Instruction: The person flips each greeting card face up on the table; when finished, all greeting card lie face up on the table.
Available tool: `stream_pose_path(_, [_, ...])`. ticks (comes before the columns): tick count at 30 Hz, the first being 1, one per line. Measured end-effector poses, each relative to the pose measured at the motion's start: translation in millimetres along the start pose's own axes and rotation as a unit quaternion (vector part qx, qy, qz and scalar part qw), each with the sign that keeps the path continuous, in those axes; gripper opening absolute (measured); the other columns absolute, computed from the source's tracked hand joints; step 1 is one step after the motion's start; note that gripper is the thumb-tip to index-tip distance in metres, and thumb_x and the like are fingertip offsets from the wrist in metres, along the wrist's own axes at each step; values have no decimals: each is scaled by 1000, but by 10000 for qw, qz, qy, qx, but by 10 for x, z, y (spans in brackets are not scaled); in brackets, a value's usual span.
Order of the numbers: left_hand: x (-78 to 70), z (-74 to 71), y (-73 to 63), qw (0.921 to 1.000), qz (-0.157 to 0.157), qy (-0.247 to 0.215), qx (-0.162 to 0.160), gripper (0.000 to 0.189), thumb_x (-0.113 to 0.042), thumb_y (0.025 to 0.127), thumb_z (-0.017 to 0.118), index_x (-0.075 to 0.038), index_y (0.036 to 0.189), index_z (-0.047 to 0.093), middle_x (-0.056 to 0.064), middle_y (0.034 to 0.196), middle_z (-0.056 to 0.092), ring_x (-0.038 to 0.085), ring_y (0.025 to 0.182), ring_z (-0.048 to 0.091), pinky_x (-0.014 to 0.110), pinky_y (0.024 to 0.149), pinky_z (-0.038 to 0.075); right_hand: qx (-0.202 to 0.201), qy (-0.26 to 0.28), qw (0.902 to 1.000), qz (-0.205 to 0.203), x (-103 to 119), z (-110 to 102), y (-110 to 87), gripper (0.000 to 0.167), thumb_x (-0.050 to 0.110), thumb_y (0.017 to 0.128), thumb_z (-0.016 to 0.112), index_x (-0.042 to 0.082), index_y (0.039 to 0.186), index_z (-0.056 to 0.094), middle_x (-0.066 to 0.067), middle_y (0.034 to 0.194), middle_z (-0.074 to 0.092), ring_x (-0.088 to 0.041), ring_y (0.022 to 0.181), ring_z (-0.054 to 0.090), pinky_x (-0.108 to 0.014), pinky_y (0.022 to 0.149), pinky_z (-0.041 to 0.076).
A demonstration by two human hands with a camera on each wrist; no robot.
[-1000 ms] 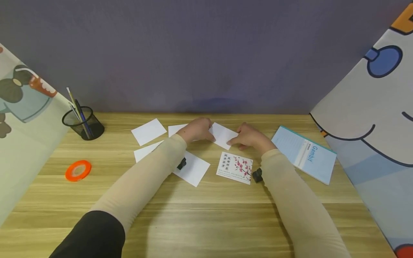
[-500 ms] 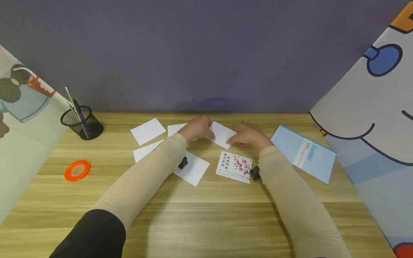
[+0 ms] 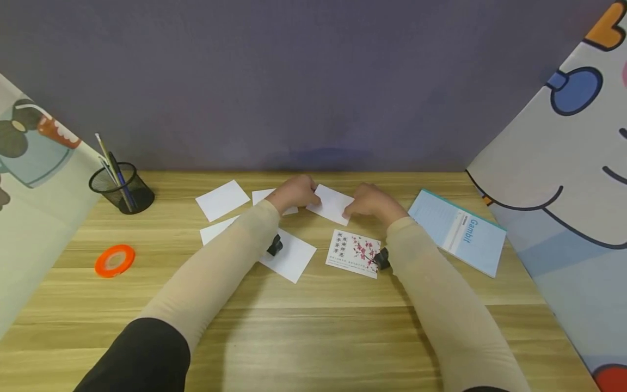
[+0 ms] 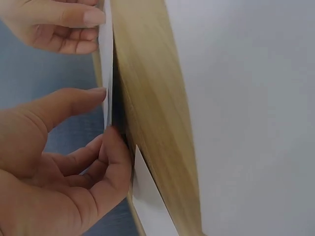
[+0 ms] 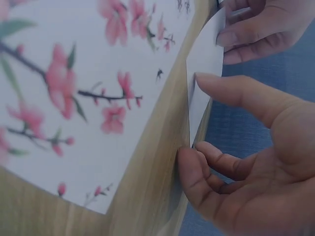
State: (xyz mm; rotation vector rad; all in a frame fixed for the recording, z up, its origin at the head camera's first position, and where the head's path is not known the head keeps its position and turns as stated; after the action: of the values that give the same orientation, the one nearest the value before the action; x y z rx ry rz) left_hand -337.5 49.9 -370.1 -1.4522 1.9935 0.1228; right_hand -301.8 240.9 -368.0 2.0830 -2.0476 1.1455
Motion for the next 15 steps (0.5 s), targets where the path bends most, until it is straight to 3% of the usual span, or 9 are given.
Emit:
stream_pose_path(3, [28, -3, 43, 10000, -16, 36, 87, 45, -12, 93, 70, -17, 60, 41, -6, 57, 40, 11, 54, 37, 25, 53, 36, -23, 31, 10000, 57, -15, -5, 13, 78, 27, 91, 77, -11, 151, 45, -29, 155, 49, -46, 142, 49, -59, 123, 43])
stream_pose_path(6, [40, -9, 42, 9998, -42, -62, 194, 47, -11, 93, 68, -18, 55, 41, -6, 51, 42, 11, 50, 38, 25, 54, 37, -107, 80, 9999, 81, -29, -9, 25, 77, 27, 92, 75, -11, 151, 44, -29, 154, 50, -46, 141, 51, -58, 121, 45])
stream_pose_path(8, [45, -18, 26, 9994, -71, -222, 246, 47, -9, 93, 68, -18, 55, 40, -6, 50, 41, 11, 49, 38, 25, 54, 37, -197, 114, 9997, 50, -40, -11, 37, 72, 26, 91, 75, -11, 147, 48, -28, 147, 56, -42, 133, 57, -55, 116, 49])
stream_pose_path(12, [64, -38, -14, 9976, -106, -605, 330, 48, -5, 93, 66, -18, 57, 36, -6, 49, 38, 10, 48, 35, 25, 55, 34, -345, 191, 9992, -32, -50, -12, 47, 56, 24, 91, 75, -10, 132, 56, -19, 117, 67, -31, 106, 63, -46, 98, 55])
stream_pose_path(15, [86, -41, -27, 9961, -75, -800, 375, 49, -3, 93, 65, -18, 59, 34, -6, 49, 36, 10, 48, 32, 25, 54, 32, -390, 302, 9988, -30, -62, -8, 50, 54, 24, 92, 76, -10, 129, 55, -15, 108, 67, -27, 100, 65, -46, 97, 55])
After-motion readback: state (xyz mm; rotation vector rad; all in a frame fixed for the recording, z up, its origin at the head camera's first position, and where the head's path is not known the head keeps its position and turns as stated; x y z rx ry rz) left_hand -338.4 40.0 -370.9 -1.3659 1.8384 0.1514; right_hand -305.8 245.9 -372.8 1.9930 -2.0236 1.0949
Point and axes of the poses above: each hand's wrist, its own y-axis towards the middle knuckle, its own z-axis out of the palm, x = y × z, the point moved 5 cm from there along y, towards the middle knuckle
